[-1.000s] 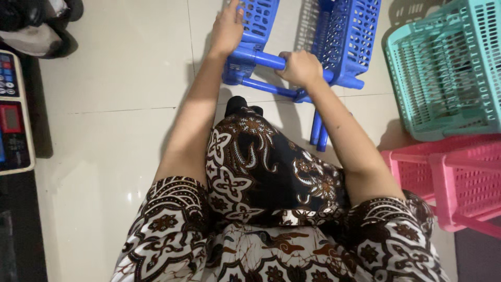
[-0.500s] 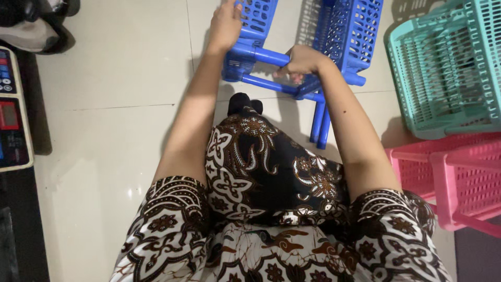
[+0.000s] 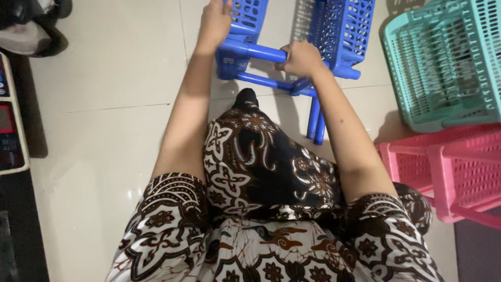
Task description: The person assembles a blue plastic basket by inserting cylindrical rods into the basket frame. They repeatedly insert and remove the rods, adjusting their positions while sitting on the floor.
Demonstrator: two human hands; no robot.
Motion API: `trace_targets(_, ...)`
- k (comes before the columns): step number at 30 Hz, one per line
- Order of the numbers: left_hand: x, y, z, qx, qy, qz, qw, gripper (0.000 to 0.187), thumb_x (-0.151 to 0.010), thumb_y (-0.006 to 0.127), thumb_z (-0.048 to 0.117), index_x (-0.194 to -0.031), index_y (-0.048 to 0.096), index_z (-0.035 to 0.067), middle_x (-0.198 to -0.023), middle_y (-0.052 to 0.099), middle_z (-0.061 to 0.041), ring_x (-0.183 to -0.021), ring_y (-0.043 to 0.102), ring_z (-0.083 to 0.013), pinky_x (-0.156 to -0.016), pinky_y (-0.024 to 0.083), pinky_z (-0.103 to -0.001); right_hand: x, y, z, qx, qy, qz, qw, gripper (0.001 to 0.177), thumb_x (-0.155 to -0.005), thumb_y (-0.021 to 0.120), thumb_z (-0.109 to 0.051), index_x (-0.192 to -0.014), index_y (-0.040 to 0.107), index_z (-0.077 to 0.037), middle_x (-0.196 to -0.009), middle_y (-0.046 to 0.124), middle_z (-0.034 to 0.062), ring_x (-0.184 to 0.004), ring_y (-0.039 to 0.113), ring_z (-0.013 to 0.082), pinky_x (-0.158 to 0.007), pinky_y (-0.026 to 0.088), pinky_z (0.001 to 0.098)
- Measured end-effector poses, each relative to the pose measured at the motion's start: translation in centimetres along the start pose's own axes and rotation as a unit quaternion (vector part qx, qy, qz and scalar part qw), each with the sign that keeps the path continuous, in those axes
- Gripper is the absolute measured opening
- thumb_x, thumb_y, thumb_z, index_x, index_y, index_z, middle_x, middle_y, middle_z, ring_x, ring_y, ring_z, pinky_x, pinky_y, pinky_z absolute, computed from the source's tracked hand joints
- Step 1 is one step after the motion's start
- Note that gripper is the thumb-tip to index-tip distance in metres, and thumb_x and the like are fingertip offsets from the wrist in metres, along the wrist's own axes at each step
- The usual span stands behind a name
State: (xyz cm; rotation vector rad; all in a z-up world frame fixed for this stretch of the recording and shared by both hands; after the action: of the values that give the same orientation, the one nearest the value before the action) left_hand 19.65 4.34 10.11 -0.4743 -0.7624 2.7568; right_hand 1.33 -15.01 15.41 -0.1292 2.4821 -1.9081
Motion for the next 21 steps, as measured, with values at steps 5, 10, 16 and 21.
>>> trace_targets(5,0.5,-3.1,1.2,0.025,0.054,0.036,0.998,0.031,-0.102,0.058,0.023,-0.123,0.062,0.0,-0.111,0.07,-0.029,-0.104,0.064,-0.0491,-0.086,0.051,-0.052,-1.0,0.8,0.4,-0.072,0.021,-0.094,0.993,0.021,-0.075,0.08,-0.037,-0.078,0.082,-0.017,-0.077,0.077,0.0139,-0.071,0.073,0.0328,-0.072,0.058,0.0462)
trace_targets(10,0.8,-2.7,0.4,0.015,0.002,0.0,1.0,0.029,-0.105,0.058,0.026,-0.123,0.063,0.003,-0.114,0.071,-0.027,-0.109,0.065,-0.0467,-0.091,0.051,-0.051,2.0,0.0,-1.8,0.143,-0.037,0.168,0.975,0.022,-0.083,0.081,-0.029,-0.091,0.069,-0.012,-0.074,0.071,0.0088,-0.064,0.07,0.03,-0.058,0.055,0.0445)
trace_targets(16,0.4,-3.2,0.4,0.039,0.022,0.019,0.999,0.03,-0.103,0.06,0.027,-0.118,0.063,0.001,-0.105,0.072,-0.027,-0.1,0.068,-0.0471,-0.083,0.053,-0.049,3.4,-0.7,-2.6,0.16,-0.102,0.265,0.945,0.027,-0.079,0.081,-0.026,-0.091,0.06,-0.014,-0.074,0.064,0.0042,-0.063,0.066,0.0257,-0.056,0.052,0.0402)
trace_targets(21,0.3,-2.4,-0.2,0.051,-0.037,0.006,0.998,0.034,-0.103,0.059,0.031,-0.117,0.063,0.001,-0.098,0.074,-0.025,-0.092,0.072,-0.0436,-0.079,0.054,-0.048,4.4,-1.5,-2.2,0.132,-0.136,0.247,0.95,0.023,-0.08,0.081,-0.024,-0.088,0.061,-0.016,-0.072,0.064,0.0041,-0.063,0.066,0.0266,-0.059,0.053,0.0399)
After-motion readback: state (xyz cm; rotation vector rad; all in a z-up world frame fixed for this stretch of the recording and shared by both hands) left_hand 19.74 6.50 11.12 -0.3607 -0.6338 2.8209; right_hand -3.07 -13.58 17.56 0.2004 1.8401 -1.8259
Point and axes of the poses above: each hand's wrist, its own x-axis away from the middle knuckle, its own y-axis out of the palm, z = x × y, the point moved 8 cm from there along -x, towards the middle knuckle
